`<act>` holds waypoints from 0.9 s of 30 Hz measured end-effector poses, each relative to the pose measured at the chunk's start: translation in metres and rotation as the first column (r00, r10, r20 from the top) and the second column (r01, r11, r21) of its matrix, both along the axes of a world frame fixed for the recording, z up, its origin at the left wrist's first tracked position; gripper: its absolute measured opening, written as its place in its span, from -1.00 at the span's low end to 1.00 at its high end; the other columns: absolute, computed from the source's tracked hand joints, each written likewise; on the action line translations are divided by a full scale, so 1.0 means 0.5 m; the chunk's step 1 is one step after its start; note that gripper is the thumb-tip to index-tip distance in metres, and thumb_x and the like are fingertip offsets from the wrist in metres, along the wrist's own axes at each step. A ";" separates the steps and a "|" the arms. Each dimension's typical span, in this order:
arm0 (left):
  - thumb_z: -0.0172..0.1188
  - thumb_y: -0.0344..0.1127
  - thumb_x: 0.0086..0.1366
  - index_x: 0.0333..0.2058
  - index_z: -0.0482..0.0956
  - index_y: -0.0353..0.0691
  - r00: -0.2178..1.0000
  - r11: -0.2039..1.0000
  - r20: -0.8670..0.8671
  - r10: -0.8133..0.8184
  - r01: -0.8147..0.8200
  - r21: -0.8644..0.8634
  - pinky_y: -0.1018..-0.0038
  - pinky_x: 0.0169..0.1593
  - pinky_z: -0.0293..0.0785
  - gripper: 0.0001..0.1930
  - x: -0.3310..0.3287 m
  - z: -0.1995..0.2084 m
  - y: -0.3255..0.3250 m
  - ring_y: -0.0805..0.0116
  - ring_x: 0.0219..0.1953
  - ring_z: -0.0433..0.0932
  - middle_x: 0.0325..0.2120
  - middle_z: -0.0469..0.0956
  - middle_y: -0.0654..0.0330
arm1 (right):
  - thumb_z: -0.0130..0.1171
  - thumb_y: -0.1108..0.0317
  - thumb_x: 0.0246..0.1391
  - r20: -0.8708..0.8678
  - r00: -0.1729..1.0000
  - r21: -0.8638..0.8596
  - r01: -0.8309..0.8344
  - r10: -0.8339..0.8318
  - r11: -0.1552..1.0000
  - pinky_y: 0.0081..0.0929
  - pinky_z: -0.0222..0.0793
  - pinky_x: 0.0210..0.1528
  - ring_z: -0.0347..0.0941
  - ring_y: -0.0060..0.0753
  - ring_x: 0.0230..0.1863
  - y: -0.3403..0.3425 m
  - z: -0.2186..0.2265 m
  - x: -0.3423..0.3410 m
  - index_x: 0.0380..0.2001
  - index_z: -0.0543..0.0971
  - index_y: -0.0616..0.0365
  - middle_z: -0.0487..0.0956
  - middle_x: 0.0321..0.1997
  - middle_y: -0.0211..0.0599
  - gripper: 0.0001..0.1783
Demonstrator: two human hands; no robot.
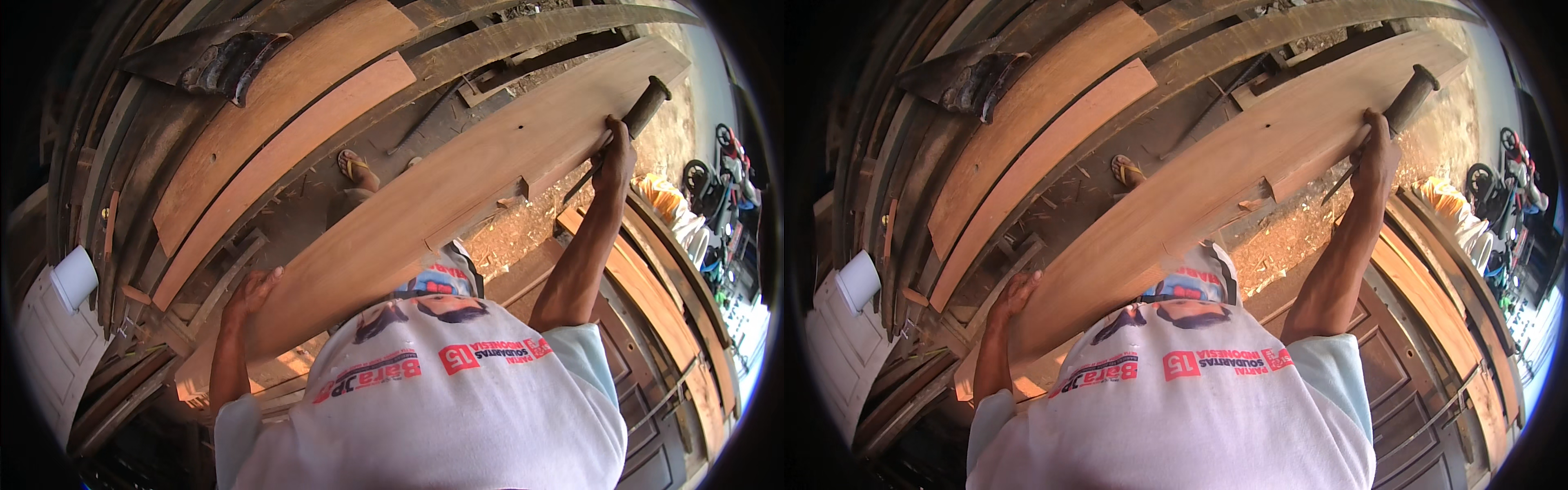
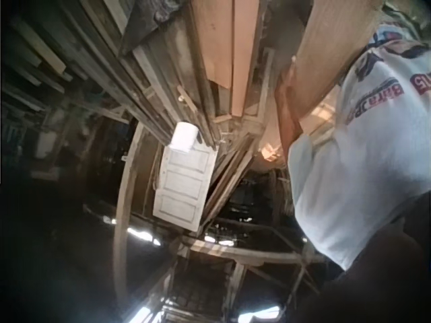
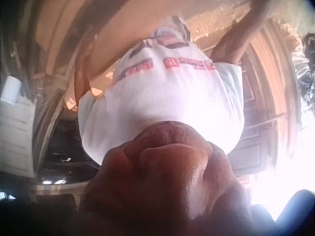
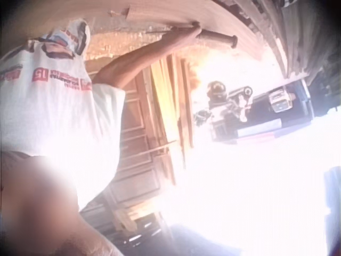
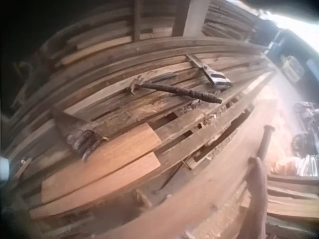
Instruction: The person uses a hammer and a wooden mallet to repeatedly strike a long wooden plank resting on a stack of planks. The person adjusts the plank's position and continues hammering along its length.
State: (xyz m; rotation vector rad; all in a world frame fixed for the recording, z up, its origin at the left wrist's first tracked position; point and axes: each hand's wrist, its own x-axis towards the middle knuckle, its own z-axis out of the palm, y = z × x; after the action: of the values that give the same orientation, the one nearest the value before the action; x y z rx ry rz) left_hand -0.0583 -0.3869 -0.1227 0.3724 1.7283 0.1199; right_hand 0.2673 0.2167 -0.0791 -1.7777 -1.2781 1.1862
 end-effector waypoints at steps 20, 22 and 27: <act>0.10 0.48 0.30 0.10 0.63 -0.34 0.900 1.000 -0.436 -0.016 0.020 0.004 0.05 0.23 0.45 -0.13 -0.046 0.023 0.043 -0.25 0.18 0.55 0.05 0.59 -0.33 | 0.19 -0.03 0.24 -0.738 0.673 -0.070 -0.023 -0.036 0.997 -0.02 0.33 0.37 0.34 -0.12 0.37 -0.024 -0.214 0.045 0.41 0.24 0.20 0.42 0.33 -0.04 -0.18; 0.14 0.48 0.28 0.12 0.61 -0.36 0.913 0.999 -0.407 -0.015 -0.001 -0.041 0.06 0.23 0.46 -0.11 -0.046 0.034 0.051 -0.23 0.18 0.55 0.06 0.59 -0.34 | 0.18 -0.17 0.27 -0.649 0.760 -0.073 -0.042 -0.016 0.996 0.08 0.30 0.41 0.27 -0.01 0.43 -0.039 -0.195 0.029 0.43 0.23 0.11 0.35 0.40 -0.01 -0.14; 0.13 0.49 0.27 0.10 0.61 -0.40 0.914 1.000 -0.406 0.000 -0.005 -0.009 0.08 0.24 0.46 -0.08 -0.040 0.027 0.045 -0.22 0.18 0.55 0.05 0.60 -0.32 | 0.21 -0.23 0.28 -0.562 0.827 -0.060 -0.046 0.004 0.997 -0.03 0.19 0.45 0.20 -0.10 0.45 -0.044 -0.174 0.008 0.43 0.23 0.13 0.27 0.47 -0.09 -0.11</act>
State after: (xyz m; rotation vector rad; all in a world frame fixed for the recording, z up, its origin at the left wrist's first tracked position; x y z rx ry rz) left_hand -0.0784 -0.3645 -0.1094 0.4082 2.1405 0.0360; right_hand 0.2714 0.1949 -0.1661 -1.3002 -0.9109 1.6336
